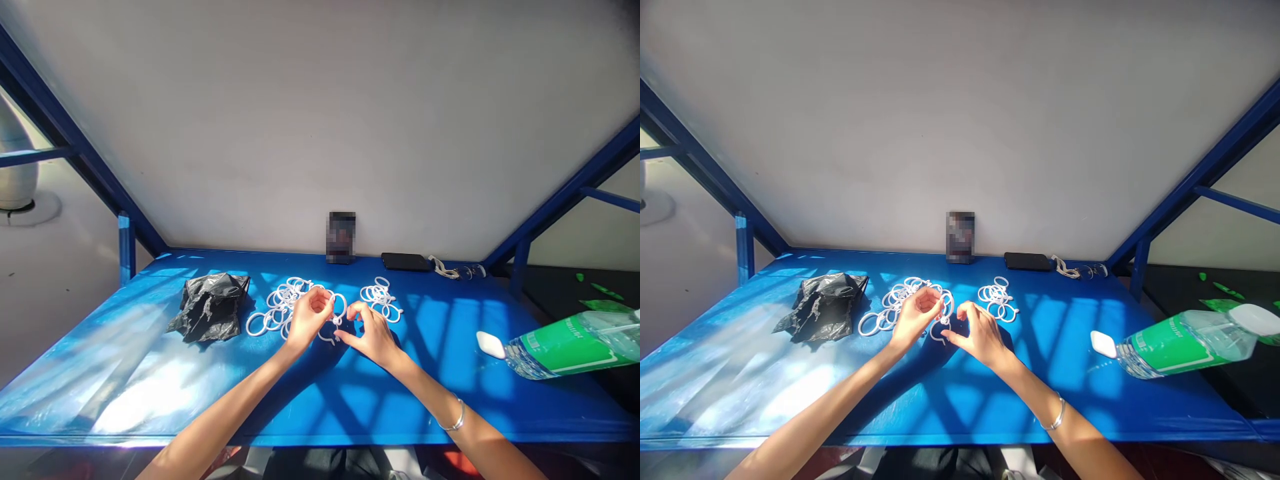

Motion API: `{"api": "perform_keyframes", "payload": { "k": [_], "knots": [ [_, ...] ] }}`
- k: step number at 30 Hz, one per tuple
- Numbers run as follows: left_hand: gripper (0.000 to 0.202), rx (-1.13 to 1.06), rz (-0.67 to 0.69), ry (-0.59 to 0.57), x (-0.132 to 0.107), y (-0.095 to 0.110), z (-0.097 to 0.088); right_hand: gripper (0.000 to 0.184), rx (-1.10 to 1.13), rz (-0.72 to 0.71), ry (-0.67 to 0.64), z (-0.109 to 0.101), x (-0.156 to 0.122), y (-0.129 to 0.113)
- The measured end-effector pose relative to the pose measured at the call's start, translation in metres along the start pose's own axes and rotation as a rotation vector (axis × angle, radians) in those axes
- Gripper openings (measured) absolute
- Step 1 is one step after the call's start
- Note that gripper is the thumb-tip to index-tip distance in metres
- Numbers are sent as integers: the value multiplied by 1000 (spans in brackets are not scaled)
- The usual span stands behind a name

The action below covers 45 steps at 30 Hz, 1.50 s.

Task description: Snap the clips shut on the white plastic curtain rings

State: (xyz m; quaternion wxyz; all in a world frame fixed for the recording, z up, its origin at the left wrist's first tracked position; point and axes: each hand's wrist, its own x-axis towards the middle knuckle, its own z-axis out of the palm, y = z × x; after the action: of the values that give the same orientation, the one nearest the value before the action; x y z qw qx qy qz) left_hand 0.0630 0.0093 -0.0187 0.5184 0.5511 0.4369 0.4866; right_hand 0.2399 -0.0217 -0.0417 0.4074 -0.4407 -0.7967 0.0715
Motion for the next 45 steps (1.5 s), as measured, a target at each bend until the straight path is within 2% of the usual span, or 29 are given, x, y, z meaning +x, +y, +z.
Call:
{"api": "perform_keyframes", "payload": {
  "k": [5,10,15,21,27,31,37,41,45],
  "knots": [
    [30,14,36,-21,-2,-8,5,28,-78,-57,71,2,-1,-2],
    [30,26,82,-14,-3,-6,5,18,-69,-62,123,-3,5,-1],
    [36,-8,52,-146,-6,-3,6,7,-21,-49,168,-9,8,5],
    [40,-1,58,-240,-9,-7,7,9,30,-37,134,-10,9,8],
    [45,-17,36,-258,-9,-6,7,18,38,-96,86,-7,9,7],
    [46,36,34,-265,-10,-5,7,17,72,-104,64,-7,9,7],
    [37,189,161,-210,-10,2,6,14,109,-20,115,-11,10,8],
    [46,319,304,-187,-8,2,4,12,145,47,165,-13,11,10],
    [45,354,342,-196,-7,-1,0,11,173,71,179,-12,10,13]
  ]
}}
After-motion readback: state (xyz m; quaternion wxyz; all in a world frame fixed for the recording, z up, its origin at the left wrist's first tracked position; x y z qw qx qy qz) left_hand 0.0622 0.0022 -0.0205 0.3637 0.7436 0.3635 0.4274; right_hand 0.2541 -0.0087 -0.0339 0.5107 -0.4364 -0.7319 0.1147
